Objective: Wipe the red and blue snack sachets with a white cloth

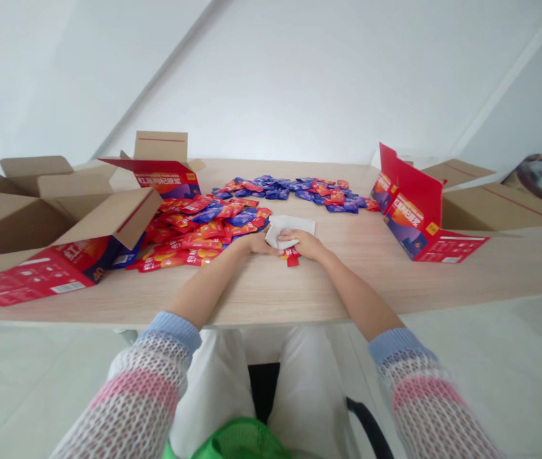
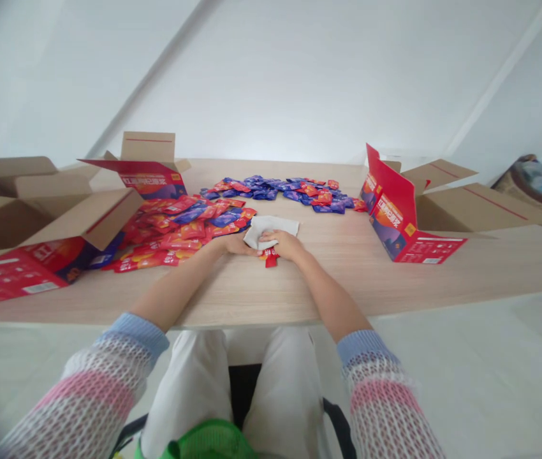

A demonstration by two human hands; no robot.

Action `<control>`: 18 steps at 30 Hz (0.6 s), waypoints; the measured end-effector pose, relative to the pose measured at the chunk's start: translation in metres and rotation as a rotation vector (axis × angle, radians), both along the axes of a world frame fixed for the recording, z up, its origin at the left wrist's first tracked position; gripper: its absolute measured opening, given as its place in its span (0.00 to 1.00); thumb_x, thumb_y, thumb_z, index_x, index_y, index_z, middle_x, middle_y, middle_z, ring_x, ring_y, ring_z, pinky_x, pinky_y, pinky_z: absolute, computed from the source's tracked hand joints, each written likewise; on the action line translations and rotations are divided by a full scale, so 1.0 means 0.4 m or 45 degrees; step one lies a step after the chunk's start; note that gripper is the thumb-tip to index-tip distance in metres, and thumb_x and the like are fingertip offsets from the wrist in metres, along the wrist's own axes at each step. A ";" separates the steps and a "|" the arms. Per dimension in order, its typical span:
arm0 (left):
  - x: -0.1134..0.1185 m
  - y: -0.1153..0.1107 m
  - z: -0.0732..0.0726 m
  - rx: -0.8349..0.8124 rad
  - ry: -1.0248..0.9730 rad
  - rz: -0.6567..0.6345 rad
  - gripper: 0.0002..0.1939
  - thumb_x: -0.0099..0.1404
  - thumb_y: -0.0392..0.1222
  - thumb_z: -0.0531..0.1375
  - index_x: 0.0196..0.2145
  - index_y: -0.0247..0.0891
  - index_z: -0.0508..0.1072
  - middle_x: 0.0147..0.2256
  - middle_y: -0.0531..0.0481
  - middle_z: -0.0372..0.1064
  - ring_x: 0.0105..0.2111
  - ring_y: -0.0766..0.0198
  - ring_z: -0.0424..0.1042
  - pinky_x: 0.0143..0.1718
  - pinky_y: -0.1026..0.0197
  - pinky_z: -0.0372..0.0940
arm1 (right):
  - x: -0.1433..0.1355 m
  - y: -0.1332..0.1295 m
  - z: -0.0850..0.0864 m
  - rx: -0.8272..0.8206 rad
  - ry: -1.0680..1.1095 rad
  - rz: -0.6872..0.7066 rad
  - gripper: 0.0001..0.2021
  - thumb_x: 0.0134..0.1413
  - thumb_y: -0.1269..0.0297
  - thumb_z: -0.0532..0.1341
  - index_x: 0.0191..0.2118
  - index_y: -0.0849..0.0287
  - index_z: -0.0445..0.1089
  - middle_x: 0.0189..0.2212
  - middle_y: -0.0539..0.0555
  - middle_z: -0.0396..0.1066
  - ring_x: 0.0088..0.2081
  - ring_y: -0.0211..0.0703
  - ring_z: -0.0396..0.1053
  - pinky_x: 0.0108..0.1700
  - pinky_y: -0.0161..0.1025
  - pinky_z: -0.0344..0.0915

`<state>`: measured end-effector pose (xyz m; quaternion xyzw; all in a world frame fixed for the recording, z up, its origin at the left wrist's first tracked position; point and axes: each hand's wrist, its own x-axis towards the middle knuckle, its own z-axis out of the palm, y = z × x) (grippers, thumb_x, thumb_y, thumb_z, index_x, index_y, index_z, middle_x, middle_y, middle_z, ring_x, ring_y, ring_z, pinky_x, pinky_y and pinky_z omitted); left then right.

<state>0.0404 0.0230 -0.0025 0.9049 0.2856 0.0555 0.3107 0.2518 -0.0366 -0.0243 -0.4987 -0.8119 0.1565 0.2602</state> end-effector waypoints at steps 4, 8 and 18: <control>0.006 -0.023 0.002 0.161 0.180 0.212 0.50 0.47 0.69 0.61 0.63 0.45 0.55 0.66 0.47 0.44 0.64 0.47 0.45 0.63 0.48 0.43 | 0.018 0.004 -0.028 0.078 -0.044 -0.285 0.32 0.44 0.79 0.55 0.55 0.41 0.68 0.57 0.41 0.63 0.61 0.51 0.55 0.64 0.50 0.49; 0.014 -0.044 0.017 0.243 0.340 0.279 0.51 0.49 0.69 0.59 0.65 0.46 0.50 0.67 0.46 0.38 0.65 0.44 0.40 0.62 0.43 0.42 | 0.037 0.000 -0.045 0.091 -0.014 -0.338 0.32 0.47 0.76 0.57 0.57 0.40 0.64 0.59 0.42 0.60 0.63 0.54 0.52 0.64 0.58 0.44; 0.015 -0.056 0.022 0.248 0.408 0.255 0.47 0.53 0.69 0.54 0.65 0.45 0.50 0.67 0.46 0.37 0.66 0.45 0.35 0.63 0.41 0.37 | 0.082 -0.040 0.023 -0.071 0.663 -0.093 0.20 0.55 0.63 0.55 0.54 0.52 0.69 0.56 0.48 0.66 0.59 0.48 0.59 0.63 0.48 0.49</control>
